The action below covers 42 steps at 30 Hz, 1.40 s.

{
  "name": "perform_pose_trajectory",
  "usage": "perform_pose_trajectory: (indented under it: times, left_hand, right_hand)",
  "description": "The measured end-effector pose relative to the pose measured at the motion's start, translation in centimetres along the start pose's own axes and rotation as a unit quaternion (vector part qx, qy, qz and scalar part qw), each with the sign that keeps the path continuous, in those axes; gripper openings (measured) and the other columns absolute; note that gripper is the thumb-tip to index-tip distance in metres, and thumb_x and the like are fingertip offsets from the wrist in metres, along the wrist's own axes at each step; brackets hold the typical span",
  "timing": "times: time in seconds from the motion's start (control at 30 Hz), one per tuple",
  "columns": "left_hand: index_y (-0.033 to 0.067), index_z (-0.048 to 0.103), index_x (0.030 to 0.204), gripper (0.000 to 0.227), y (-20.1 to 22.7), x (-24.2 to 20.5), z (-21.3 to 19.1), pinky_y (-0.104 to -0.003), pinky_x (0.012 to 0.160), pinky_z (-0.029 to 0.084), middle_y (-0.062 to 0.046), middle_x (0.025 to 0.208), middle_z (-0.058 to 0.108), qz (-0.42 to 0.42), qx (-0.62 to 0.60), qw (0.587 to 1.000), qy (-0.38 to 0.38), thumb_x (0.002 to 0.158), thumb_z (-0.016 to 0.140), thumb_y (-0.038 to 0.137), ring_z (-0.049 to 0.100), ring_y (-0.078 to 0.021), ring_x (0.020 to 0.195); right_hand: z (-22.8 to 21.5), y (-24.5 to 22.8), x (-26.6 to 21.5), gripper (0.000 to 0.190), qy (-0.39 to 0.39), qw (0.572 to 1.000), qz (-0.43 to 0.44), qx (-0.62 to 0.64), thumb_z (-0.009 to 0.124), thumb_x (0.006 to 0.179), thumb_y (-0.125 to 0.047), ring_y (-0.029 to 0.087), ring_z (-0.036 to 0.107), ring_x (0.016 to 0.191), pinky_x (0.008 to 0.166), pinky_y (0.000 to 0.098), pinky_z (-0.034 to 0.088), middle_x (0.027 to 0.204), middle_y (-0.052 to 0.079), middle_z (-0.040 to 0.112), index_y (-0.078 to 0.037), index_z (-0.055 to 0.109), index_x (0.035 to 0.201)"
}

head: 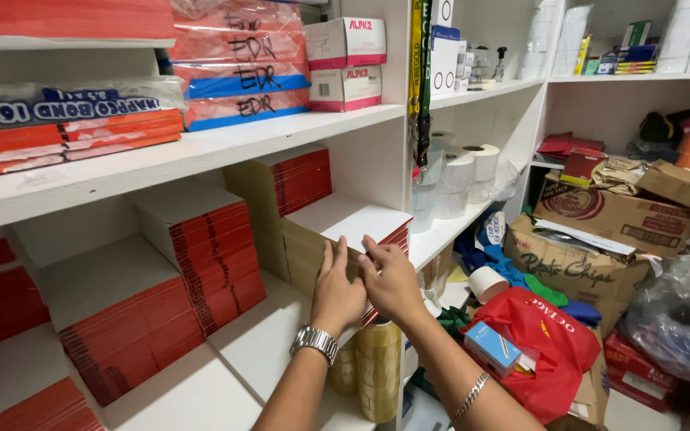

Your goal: The person organizes stacks of paper and brochures on storage shelves by hand, moving them between different shelf levels and aligning the edges.

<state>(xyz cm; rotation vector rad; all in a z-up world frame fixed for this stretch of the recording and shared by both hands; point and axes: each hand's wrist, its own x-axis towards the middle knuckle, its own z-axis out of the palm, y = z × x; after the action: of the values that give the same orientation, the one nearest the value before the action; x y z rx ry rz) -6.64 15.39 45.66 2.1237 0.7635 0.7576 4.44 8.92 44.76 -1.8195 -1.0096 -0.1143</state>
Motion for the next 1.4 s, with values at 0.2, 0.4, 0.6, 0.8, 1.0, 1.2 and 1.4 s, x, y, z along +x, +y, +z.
perform_pose_trajectory:
  times: [0.2,0.4,0.6,0.8,1.0,1.2,1.4]
  left_hand:
    - [0.0189,0.024,0.165,0.084,0.3,-0.2,-0.5,-0.056,0.123,0.029,-0.015,0.173,0.006,0.005,-0.011,1.000,-0.001,0.087,0.053,0.009,0.020,-0.0468,0.154]
    - [0.0224,0.021,0.166,0.087,0.3,0.5,-1.2,-0.054,0.123,0.031,-0.011,0.174,0.005,-0.019,0.005,1.000,0.002,0.085,0.051,0.007,0.021,-0.0445,0.154]
    - [0.0213,0.027,0.165,0.085,-1.4,1.9,-0.4,-0.054,0.122,0.032,-0.014,0.173,0.013,0.008,0.034,0.999,0.029,0.085,0.054,0.010,0.028,-0.0480,0.151]
    - [0.0102,0.044,0.156,0.078,-0.3,-3.1,0.7,-0.054,0.092,0.054,-0.027,0.149,0.048,0.101,-0.042,0.976,0.189,0.081,0.065,0.006,0.068,-0.0449,0.107]
    - [0.0158,0.070,0.127,0.044,-2.2,-9.6,7.6,-0.040,0.082,0.056,-0.002,0.110,0.079,0.216,-0.031,0.962,0.165,0.084,0.069,0.025,0.074,-0.0235,0.089]
    - [0.0181,0.070,0.122,0.041,-10.7,-12.2,20.4,-0.035,0.083,0.055,-0.003,0.107,0.071,0.118,-0.074,0.985,-0.103,0.081,0.072,0.018,0.067,-0.0221,0.086]
    - [0.0260,0.056,0.142,0.056,-16.6,-16.2,29.2,-0.045,0.110,0.043,-0.003,0.146,0.052,-0.035,0.095,0.934,-0.343,0.088,0.067,0.041,0.045,-0.0265,0.137]
  right_hand:
    - [0.2,0.9,-0.4,0.038,0.137,0.986,-0.090,-0.029,0.071,0.092,-0.026,0.042,0.067,0.115,0.095,0.0506,0.056,0.124,0.017,0.068,-0.013,0.074,0.128]
    - [0.0,-1.1,-0.6,0.056,0.077,0.994,-0.045,-0.059,0.071,0.091,-0.047,0.037,0.066,0.123,0.100,0.0476,0.055,0.135,0.014,0.067,-0.014,0.068,0.136]
    - [-0.6,-1.3,-1.2,0.061,0.038,0.996,-0.034,-0.078,0.074,0.088,-0.040,0.038,0.062,0.128,0.099,0.0532,0.056,0.147,0.009,0.057,-0.019,0.061,0.144]
    - [-2.3,4.3,-6.4,0.065,0.059,0.991,0.038,0.113,0.079,0.085,-0.024,0.047,0.059,0.129,0.097,0.0582,0.057,0.148,0.023,0.055,-0.009,0.058,0.144]
    - [-2.8,22.2,-18.8,0.071,0.078,0.908,0.394,0.124,0.077,0.080,-0.036,0.017,0.071,0.101,0.086,0.0304,0.052,0.132,0.002,0.073,-0.022,0.061,0.148]
    - [-5.3,29.9,-30.3,0.074,-0.008,0.782,0.613,0.107,0.072,0.095,-0.031,0.033,0.049,0.145,0.106,0.0466,0.051,0.164,0.011,0.042,-0.018,0.040,0.160]
    - [-5.1,37.0,-34.8,0.074,0.007,0.762,0.645,0.059,0.075,0.090,-0.035,0.032,0.062,0.128,0.081,0.0426,0.056,0.151,0.010,0.058,-0.020,0.048,0.156]
